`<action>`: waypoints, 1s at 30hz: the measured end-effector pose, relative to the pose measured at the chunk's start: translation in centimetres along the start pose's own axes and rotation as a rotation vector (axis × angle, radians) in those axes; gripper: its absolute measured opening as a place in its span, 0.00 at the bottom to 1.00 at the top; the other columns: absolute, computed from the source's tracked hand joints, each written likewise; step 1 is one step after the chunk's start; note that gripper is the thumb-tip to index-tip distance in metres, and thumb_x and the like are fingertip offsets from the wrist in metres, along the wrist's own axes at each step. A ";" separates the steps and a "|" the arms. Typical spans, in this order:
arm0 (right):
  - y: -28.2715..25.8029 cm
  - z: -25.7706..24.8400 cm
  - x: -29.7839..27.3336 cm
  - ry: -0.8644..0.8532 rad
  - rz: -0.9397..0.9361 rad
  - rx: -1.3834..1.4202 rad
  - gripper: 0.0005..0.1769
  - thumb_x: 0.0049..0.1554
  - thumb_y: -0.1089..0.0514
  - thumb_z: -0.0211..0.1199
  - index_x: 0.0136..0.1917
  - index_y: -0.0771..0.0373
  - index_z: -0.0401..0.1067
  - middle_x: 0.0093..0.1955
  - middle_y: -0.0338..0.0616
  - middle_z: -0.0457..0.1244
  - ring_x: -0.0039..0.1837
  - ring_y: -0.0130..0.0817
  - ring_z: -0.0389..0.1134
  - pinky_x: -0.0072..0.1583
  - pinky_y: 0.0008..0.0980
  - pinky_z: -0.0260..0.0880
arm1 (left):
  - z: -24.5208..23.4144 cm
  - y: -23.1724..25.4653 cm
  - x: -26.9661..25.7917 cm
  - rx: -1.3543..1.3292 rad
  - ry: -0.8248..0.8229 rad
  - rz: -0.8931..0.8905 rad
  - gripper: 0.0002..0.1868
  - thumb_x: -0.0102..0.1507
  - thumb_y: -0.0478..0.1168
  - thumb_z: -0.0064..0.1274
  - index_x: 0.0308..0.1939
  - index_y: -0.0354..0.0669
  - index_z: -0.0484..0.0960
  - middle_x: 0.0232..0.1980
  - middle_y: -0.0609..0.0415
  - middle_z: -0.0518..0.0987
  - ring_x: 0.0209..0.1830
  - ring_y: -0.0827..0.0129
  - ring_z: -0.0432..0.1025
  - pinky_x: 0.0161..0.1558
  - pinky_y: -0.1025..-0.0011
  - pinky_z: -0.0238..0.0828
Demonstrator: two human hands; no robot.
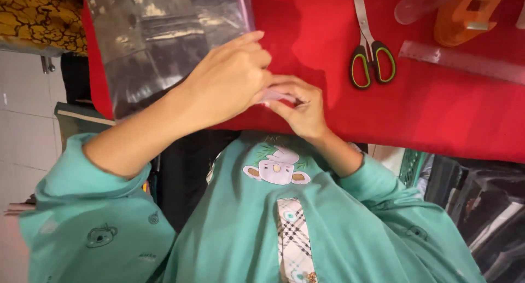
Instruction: Packaging folded clothes into a plastic bag and writing a label for identification.
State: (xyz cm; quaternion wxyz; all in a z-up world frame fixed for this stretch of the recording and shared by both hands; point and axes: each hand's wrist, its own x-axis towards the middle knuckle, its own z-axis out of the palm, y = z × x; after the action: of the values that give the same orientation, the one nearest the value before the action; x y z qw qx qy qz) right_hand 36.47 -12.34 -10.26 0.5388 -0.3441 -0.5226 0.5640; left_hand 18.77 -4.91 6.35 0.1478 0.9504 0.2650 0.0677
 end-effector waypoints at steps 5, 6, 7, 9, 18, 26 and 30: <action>-1.3 0.7 0.2 -0.108 -0.120 -0.131 0.08 0.57 0.71 0.69 0.51 0.67 0.78 0.55 0.49 0.71 0.61 0.37 0.73 0.64 0.34 0.75 | -0.8 1.3 -1.6 -0.096 -0.034 -0.030 0.09 0.53 0.38 0.66 0.35 0.39 0.89 0.29 0.49 0.73 0.39 0.54 0.73 0.74 0.51 0.58; -1.2 0.6 0.1 -0.147 -0.104 -0.104 0.08 0.58 0.71 0.68 0.51 0.67 0.78 0.55 0.49 0.71 0.61 0.37 0.73 0.64 0.34 0.75 | -0.7 1.3 -1.9 -0.111 -0.030 -0.047 0.08 0.53 0.38 0.66 0.33 0.38 0.87 0.30 0.49 0.73 0.40 0.54 0.73 0.74 0.52 0.58; -1.0 0.5 0.2 -0.186 -0.093 -0.081 0.07 0.59 0.70 0.67 0.51 0.67 0.78 0.54 0.49 0.71 0.60 0.38 0.73 0.64 0.34 0.75 | -0.7 1.3 -2.1 -0.123 -0.021 -0.061 0.08 0.54 0.37 0.66 0.31 0.36 0.86 0.31 0.49 0.72 0.41 0.55 0.72 0.74 0.52 0.59; -0.5 0.3 0.6 -0.201 -0.037 -0.044 0.05 0.59 0.70 0.67 0.50 0.67 0.78 0.54 0.48 0.71 0.59 0.36 0.73 0.63 0.34 0.74 | -0.4 1.5 -2.2 -0.108 -0.016 -0.076 0.07 0.53 0.37 0.66 0.29 0.37 0.84 0.32 0.50 0.73 0.43 0.56 0.72 0.71 0.52 0.58; 0.1 0.7 2.1 -0.223 0.207 0.099 0.02 0.63 0.69 0.63 0.50 0.70 0.75 0.46 0.39 0.71 0.52 0.23 0.71 0.55 0.26 0.73 | 0.3 2.3 -3.0 0.073 0.113 -0.092 0.09 0.59 0.38 0.64 0.30 0.40 0.78 0.40 0.56 0.72 0.54 0.61 0.69 0.67 0.47 0.49; 1.0 1.9 2.3 -0.143 0.211 0.089 0.04 0.61 0.68 0.65 0.51 0.70 0.76 0.45 0.37 0.70 0.49 0.20 0.69 0.52 0.24 0.72 | 1.2 2.8 -4.1 0.169 0.212 -0.154 0.10 0.60 0.35 0.64 0.29 0.42 0.76 0.43 0.59 0.75 0.56 0.63 0.70 0.66 0.47 0.48; 1.2 2.9 2.4 -0.174 0.260 0.175 0.03 0.62 0.67 0.64 0.50 0.70 0.75 0.44 0.37 0.69 0.47 0.20 0.69 0.50 0.24 0.72 | 1.1 3.0 -5.2 0.207 0.221 -0.190 0.10 0.60 0.35 0.64 0.30 0.44 0.76 0.43 0.60 0.75 0.55 0.63 0.71 0.66 0.48 0.47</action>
State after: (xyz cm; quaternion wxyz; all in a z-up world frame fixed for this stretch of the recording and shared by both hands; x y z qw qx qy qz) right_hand 33.01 -10.50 -10.33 0.4419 -0.3105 -0.4673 0.6999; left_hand 16.00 -10.36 5.99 0.0248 0.9180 0.3740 0.1296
